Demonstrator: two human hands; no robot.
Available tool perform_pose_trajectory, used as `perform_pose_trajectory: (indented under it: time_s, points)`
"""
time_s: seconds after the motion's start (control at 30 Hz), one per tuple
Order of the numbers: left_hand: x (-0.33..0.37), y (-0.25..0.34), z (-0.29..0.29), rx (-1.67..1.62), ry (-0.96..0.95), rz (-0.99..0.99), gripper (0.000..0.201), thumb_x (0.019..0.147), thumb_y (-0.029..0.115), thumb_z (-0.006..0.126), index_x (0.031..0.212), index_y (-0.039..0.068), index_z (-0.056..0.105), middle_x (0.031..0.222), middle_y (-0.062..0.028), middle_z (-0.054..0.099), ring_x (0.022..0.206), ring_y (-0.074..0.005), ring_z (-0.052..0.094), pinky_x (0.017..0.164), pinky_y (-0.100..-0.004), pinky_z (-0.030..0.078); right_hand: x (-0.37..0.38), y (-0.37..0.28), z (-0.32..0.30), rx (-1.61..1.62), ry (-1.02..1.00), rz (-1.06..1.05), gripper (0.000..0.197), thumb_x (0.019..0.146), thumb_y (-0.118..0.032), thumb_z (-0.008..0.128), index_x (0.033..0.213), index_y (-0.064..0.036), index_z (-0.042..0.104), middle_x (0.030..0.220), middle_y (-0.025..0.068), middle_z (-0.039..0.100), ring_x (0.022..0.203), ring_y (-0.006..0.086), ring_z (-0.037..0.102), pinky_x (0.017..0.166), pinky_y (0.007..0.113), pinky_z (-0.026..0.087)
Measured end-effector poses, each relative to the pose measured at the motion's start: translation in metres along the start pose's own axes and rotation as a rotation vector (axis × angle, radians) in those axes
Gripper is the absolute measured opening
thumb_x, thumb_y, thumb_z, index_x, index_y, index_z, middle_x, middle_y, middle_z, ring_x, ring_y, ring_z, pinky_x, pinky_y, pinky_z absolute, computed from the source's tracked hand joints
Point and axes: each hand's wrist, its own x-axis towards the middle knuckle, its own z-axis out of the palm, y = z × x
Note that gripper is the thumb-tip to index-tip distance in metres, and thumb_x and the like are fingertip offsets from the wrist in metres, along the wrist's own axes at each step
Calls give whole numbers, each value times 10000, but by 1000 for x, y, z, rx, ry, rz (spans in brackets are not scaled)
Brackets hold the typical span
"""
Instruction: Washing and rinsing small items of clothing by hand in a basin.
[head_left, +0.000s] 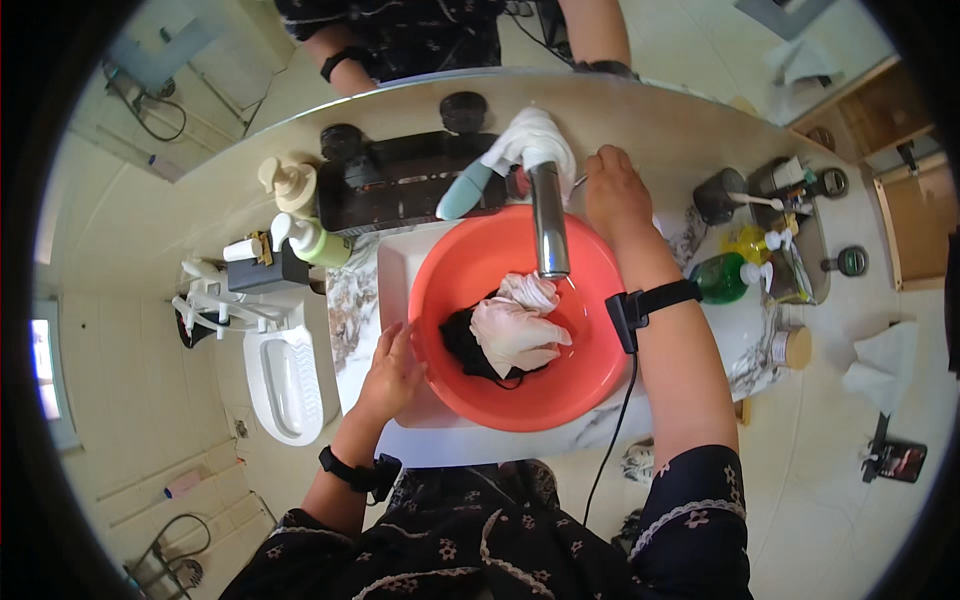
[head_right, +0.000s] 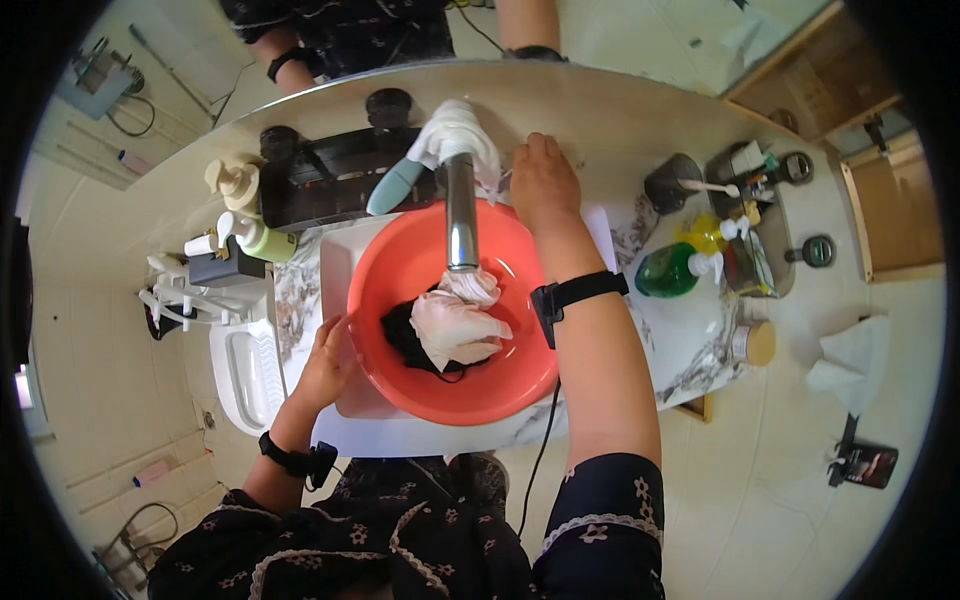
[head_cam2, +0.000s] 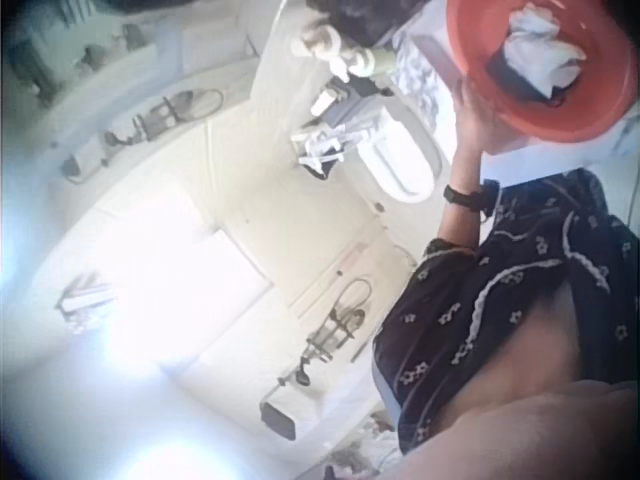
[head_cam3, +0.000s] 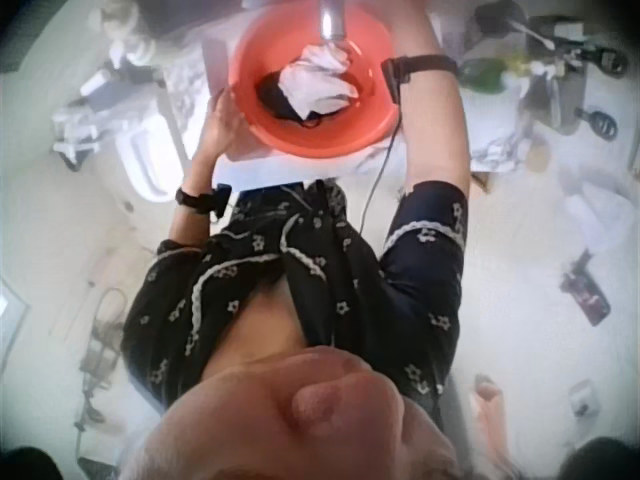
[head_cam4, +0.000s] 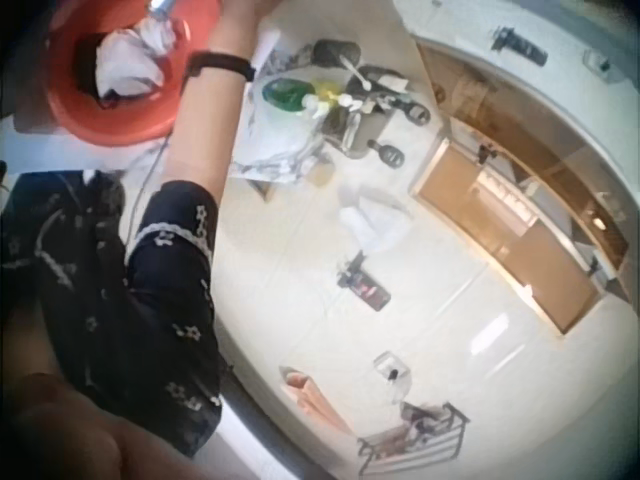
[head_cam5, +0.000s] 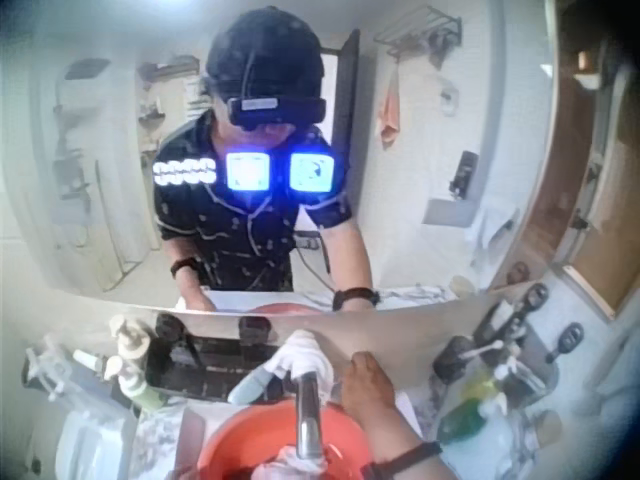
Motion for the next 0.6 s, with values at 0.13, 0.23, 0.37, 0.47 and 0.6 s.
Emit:
perform_pose_trajectory:
  time_s: [0.13,0.23,0.37,0.47,0.6]
  points:
    - [16,22,0,30,-1,112,557,762,136,617,1272,37,416,1294,-217,390,1183,-385,393,994,-419,345,-33,16,2,124,285,-81,354,770,-28,484,1120,16,519,1246,153,470,1179,313,421,997,356,360]
    - [17,50,10,78,-43,125,492,770,115,623,1235,62,468,1286,-175,418,1174,-364,410,992,-407,341,-87,33,8,222,443,-7,411,746,-14,508,1156,11,501,1252,167,465,1164,324,435,988,372,363]
    - [7,78,37,85,-137,248,403,782,130,617,1171,80,525,1233,-153,477,1172,-335,412,1000,-419,322,-207,62,19,685,308,343,411,754,-21,543,1163,-17,505,1238,168,470,1086,307,503,913,373,416]
    - [-7,111,59,139,-246,312,377,788,146,605,1156,101,539,1237,-121,482,1172,-307,420,1008,-405,300,-329,85,59,1018,343,690,342,761,-20,549,1101,-46,547,1110,119,542,933,232,558,756,316,464]
    - [-30,157,114,262,-299,448,375,749,194,644,1117,162,579,1239,-101,473,1211,-300,374,1022,-491,235,-508,116,142,884,140,1009,322,733,-22,561,1049,-76,590,1004,124,589,871,244,570,740,315,461]
